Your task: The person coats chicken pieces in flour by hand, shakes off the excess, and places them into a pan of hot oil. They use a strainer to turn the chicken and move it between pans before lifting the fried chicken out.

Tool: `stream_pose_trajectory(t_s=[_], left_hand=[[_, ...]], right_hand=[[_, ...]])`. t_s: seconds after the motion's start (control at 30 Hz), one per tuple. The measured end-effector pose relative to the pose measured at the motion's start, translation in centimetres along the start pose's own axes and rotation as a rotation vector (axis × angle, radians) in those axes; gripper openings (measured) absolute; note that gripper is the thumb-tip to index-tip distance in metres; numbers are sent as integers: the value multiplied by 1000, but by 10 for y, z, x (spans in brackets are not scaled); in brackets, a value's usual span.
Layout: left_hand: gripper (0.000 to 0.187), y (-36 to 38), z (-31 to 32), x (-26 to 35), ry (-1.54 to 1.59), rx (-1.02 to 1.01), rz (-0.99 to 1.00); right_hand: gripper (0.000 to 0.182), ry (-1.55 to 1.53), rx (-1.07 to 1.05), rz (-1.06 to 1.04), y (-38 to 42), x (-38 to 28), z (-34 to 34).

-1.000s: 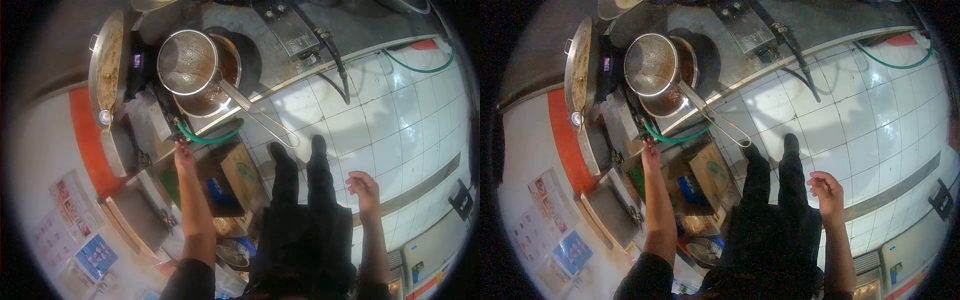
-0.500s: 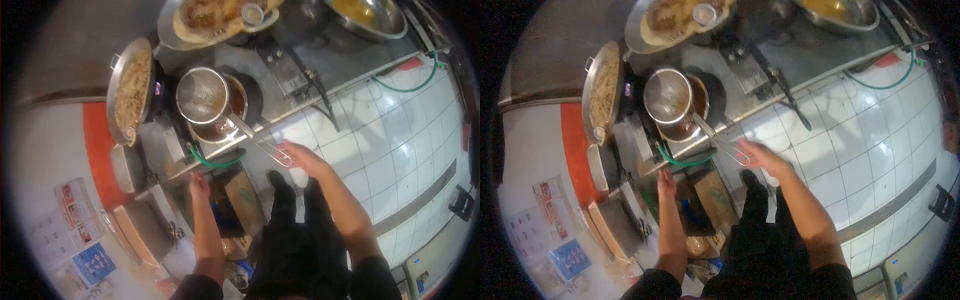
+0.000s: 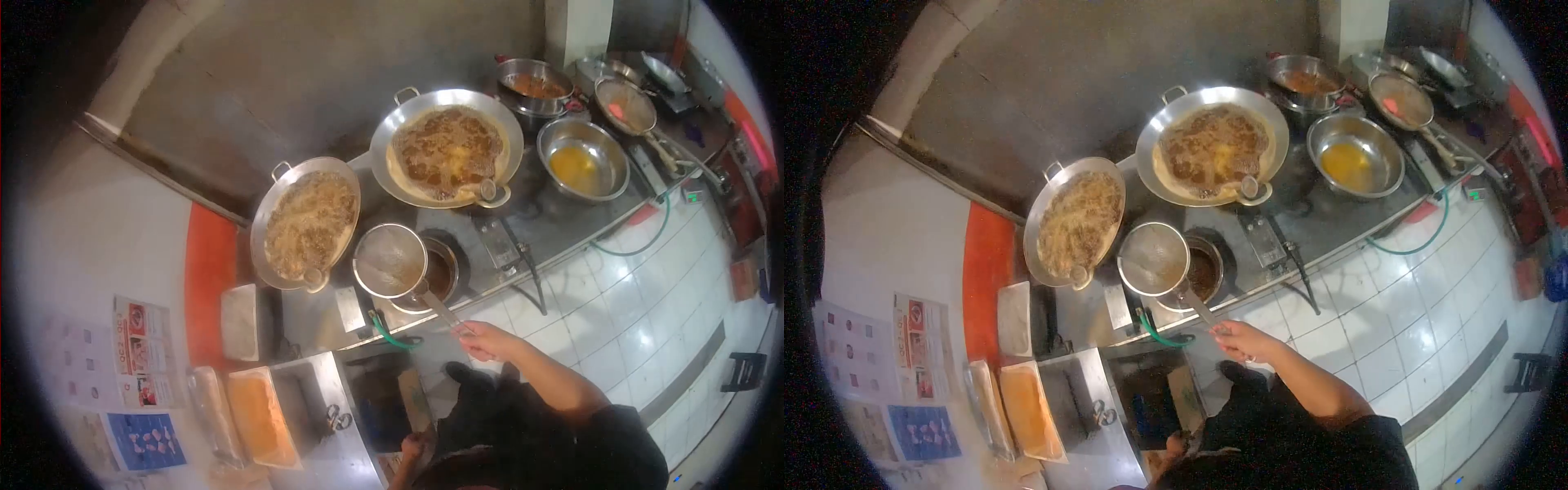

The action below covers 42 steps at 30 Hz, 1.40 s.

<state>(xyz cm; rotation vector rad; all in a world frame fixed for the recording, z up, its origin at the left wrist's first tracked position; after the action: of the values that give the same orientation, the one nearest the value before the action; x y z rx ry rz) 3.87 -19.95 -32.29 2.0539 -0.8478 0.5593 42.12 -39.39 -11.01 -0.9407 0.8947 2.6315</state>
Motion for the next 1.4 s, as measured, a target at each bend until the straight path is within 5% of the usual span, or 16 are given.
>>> stream_pose_trajectory(t_s=[0.07, 0.2, 0.23, 0.37, 0.6, 0.7, 0.77, 0.97, 1.17, 1.2, 1.27, 1.4], left_hand=[[23, 1, 15, -24, -114, -19, 193], [23, -12, 26, -45, -7, -39, 2], [22, -13, 27, -50, 16, -38, -40], [22, -36, 32, -52, 89, -40, -136], [22, -68, 40, -40, 265, -2, -284], [21, -77, 48, -32, 337, 24, -335], [21, -80, 54, -27, 368, 42, -354], [21, -88, 74, -18, 328, 68, -323], [20, -87, 67, 72, -600, 41, 219], [19, -89, 73, 43, -201, -36, -45], [18, -74, 80, -10, 786, 201, -588], [19, -81, 76, -13, 709, 142, -659]], right_hand=[[31, -17, 17, 1, 35, -22, 25], [33, -150, 62, -128, 81, -81, 49], [35, -62, 211, -125, 87, -96, 37], [37, -37, 425, -490, 77, -193, -11], [28, 1064, 1084, -545, 38, -342, -178], [19, 1392, 1188, -251, 23, -365, -183], [12, 626, 846, -159, -8, -339, -207], [16, -53, 586, 94, -14, -320, -197], [19, -95, 437, 86, -22, -318, -176], [20, -105, 460, 96, -17, -323, -171], [20, -154, 384, 100, -41, -305, -175], [18, -354, 262, -44, -58, -305, -174]])
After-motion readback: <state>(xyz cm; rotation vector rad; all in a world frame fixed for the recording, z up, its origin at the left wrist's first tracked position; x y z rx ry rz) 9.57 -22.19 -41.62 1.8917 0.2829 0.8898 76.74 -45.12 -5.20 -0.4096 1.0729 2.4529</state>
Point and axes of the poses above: each hand's wrist, its own y-axis away from the middle knuckle, its own z-axis out of the palm, x = y × z, the point moved 9 cm from there along -y, towards the middle knuckle, and after that the axes turned 1 degree about x, right-handed, at the moved point
